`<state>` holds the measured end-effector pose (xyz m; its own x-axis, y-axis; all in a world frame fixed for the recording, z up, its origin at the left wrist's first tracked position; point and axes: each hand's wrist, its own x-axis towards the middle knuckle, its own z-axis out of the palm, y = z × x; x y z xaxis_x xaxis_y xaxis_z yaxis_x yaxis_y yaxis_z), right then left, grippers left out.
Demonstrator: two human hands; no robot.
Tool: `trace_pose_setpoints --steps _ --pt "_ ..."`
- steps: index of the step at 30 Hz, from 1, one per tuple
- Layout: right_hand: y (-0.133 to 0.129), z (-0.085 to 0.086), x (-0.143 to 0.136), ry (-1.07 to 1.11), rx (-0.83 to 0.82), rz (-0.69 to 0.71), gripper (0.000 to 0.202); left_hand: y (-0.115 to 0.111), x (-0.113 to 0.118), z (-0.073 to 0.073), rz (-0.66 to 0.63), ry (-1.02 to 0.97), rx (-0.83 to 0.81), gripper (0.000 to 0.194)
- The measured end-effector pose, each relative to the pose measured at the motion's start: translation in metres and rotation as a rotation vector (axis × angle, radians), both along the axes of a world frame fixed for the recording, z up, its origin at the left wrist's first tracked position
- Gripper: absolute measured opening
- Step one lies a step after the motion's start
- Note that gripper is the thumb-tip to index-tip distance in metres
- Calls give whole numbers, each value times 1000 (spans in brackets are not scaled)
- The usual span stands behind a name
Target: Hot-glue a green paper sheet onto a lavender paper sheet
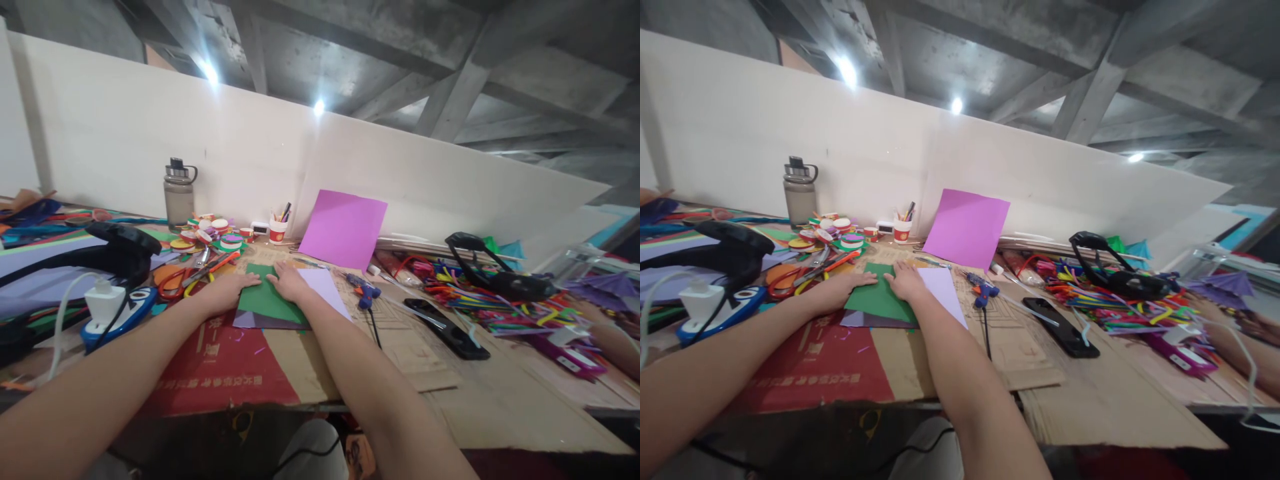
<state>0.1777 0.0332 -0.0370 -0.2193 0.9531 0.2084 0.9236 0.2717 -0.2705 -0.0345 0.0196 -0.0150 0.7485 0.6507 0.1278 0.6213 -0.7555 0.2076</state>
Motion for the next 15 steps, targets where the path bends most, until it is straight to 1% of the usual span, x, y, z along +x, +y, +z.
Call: trace_pose_setpoints --steps 2,5,7,9,11,13,15 --pt "1 0 0 -2 -28 20 57 2 0 -2 -8 -20 3 51" --pt "2 0 1 16 -13 2 59 2 -1 -2 -4 -27 6 49" --pt "2 -1 1 49 24 -27 61 0 -1 -1 -1 -13 5 50" --pt "2 -1 1 73 78 -27 64 -1 -1 0 -4 0 7 52" --pt "2 -1 0 53 71 30 64 0 -1 0 -1 4 6 53" --pt "2 0 -1 7 6 92 63 0 -1 0 3 -2 2 52" --pt "2 0 -1 -23 -39 113 61 -1 -1 -1 4 -16 6 52"
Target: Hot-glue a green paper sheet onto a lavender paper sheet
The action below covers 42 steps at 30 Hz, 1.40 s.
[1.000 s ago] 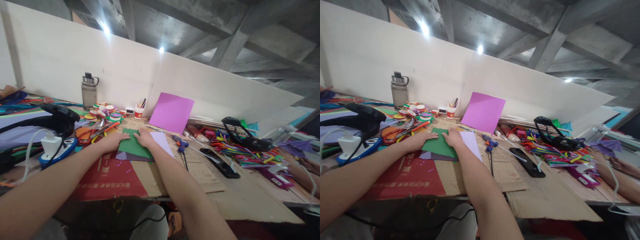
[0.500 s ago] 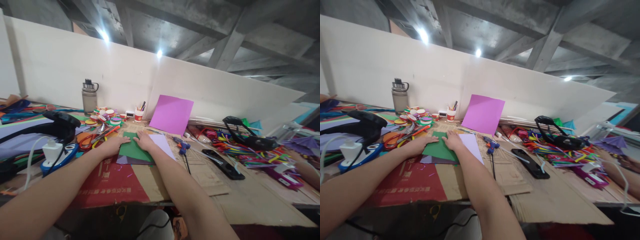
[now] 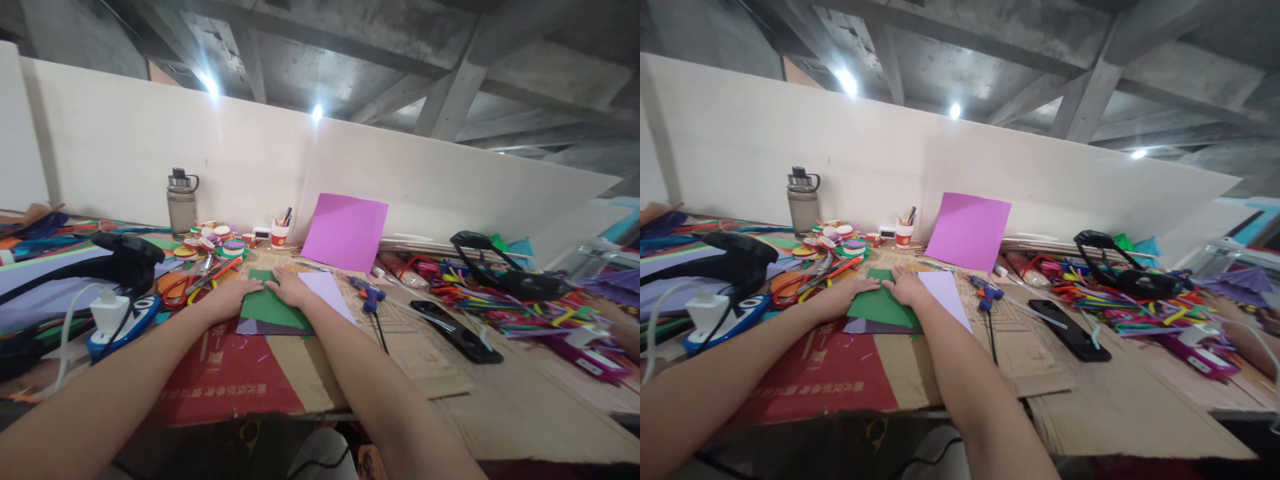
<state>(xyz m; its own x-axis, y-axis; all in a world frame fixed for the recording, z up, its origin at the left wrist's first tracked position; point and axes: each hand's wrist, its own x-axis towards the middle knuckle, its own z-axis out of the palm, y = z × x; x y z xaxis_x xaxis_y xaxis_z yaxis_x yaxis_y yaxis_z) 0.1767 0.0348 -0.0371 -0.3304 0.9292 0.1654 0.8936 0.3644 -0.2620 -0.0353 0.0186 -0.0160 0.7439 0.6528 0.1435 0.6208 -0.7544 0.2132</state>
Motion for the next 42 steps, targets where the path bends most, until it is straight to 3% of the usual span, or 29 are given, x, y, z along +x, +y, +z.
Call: trace_pose_setpoints --steps 5,11,16,22,27,32,36,42 --pt "1 -1 0 7 28 3 59 -5 -1 1 -74 -29 80 49" --pt "-3 3 -4 95 157 -2 57 -7 -2 4 -91 14 10 46" --pt "-9 6 -12 69 26 156 57 -3 -4 -2 -115 -51 45 44" --pt "-11 6 -14 39 5 155 55 7 -9 -15 -106 -67 78 45" --pt "-16 10 -13 70 51 139 58 5 -7 -11 -92 -75 70 40" --pt "-19 11 -14 34 -17 208 60 4 -6 -9 -135 -88 69 40" --pt "-13 8 -8 23 -15 159 59 9 -7 -16 -120 -83 76 41" --pt "-6 5 2 -43 -6 -35 63 12 -9 -19 -113 -73 57 45"
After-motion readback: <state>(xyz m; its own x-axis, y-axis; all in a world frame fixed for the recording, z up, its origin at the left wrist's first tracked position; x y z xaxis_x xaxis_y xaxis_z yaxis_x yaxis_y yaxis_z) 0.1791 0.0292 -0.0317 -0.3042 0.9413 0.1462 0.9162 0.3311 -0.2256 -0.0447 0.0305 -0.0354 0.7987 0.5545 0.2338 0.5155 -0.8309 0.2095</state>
